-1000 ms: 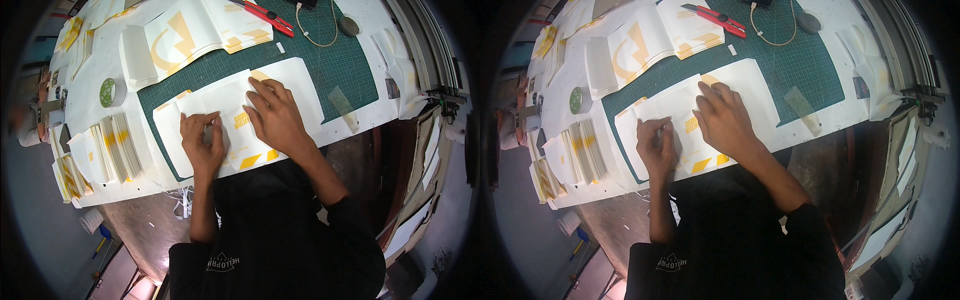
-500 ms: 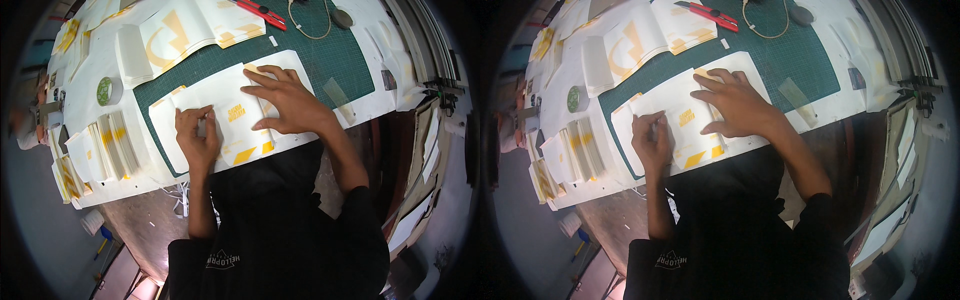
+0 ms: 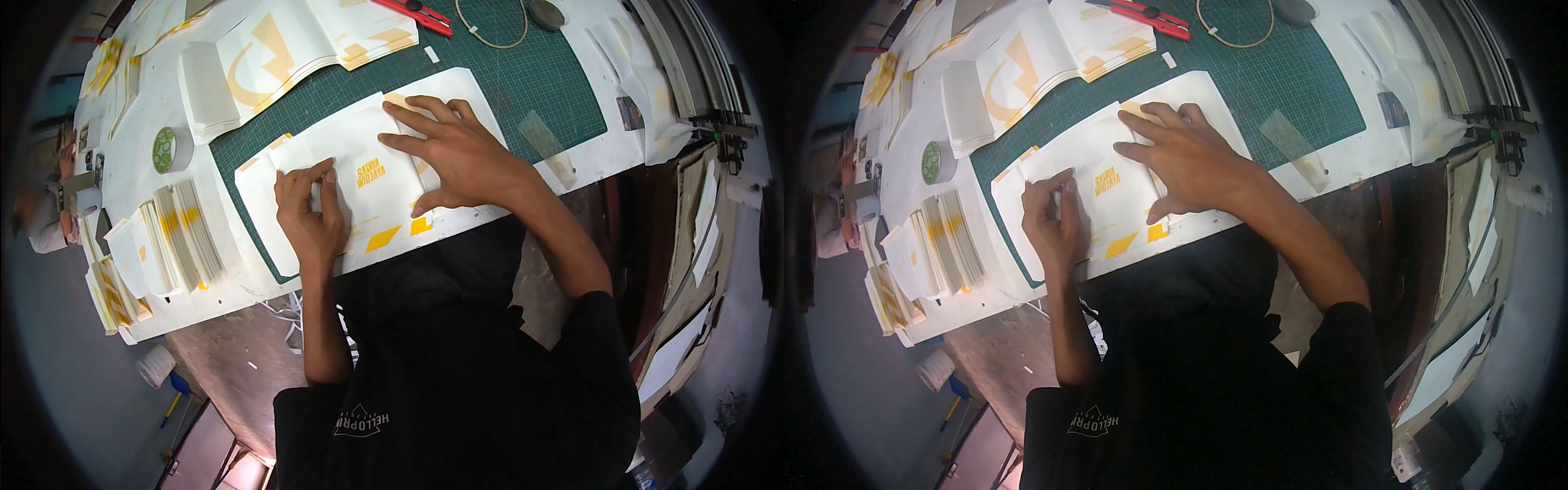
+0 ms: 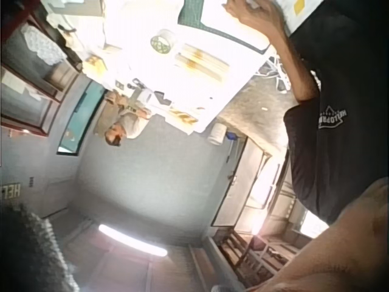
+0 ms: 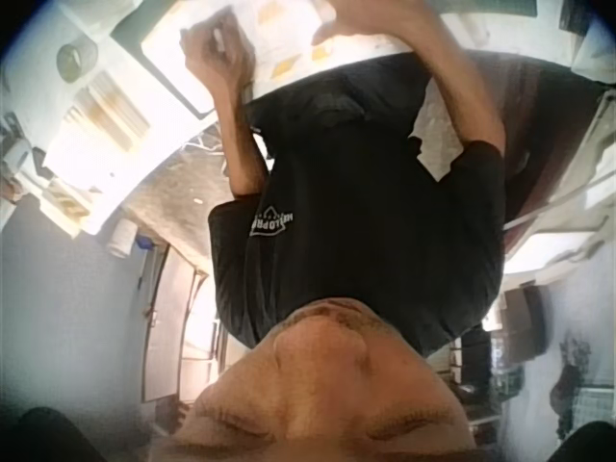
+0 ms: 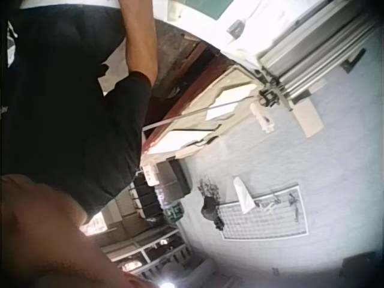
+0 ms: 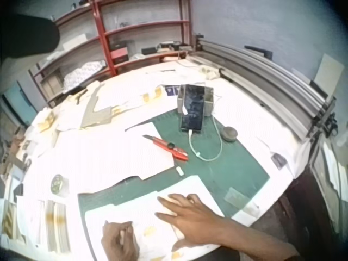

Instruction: The person assembles books by hand, placing yellow paper inserts into the center of open book blocks and smoothing the pages. They handle the books one at a time, flipping them over to check alignment and repeating the process for multiple units on a green cutting mat.

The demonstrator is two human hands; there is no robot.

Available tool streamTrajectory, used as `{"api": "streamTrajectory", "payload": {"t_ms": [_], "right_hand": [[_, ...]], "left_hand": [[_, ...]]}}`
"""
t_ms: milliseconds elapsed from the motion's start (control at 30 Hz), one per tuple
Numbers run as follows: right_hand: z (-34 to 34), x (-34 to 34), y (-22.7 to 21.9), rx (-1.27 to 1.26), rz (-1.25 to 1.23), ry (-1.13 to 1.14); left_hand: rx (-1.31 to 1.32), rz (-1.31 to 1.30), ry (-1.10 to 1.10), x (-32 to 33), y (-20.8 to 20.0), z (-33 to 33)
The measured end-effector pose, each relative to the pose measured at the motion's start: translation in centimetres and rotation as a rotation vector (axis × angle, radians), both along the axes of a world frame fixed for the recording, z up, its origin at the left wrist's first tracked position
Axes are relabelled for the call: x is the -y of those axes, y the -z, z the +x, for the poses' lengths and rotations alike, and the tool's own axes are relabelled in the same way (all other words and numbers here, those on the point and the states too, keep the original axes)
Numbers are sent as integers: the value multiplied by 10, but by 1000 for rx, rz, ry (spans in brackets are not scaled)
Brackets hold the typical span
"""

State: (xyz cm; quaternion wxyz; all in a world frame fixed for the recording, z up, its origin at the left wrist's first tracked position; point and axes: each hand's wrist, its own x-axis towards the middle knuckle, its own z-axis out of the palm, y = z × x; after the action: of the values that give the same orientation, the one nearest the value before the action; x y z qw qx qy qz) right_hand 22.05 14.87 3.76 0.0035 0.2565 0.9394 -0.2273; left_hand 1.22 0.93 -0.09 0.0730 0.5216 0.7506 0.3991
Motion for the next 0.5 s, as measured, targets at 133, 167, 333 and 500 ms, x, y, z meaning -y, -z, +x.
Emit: {"api": "streamTrajectory", "payload": {"t_ms": [133, 167, 333, 500], "right_hand": [[2, -2, 0, 3, 7, -19], [3, -2, 2, -25, 25, -29], [6, -3, 9, -87, 55, -51], [4, -3, 1, 36, 22, -26]], "left_hand": [[-10, -4, -3, 0, -1, 1], [-12, -1, 0, 0, 0, 1], [-12, 0, 12, 0, 1, 0], [-23, -6, 21, 0, 1, -1]]}}
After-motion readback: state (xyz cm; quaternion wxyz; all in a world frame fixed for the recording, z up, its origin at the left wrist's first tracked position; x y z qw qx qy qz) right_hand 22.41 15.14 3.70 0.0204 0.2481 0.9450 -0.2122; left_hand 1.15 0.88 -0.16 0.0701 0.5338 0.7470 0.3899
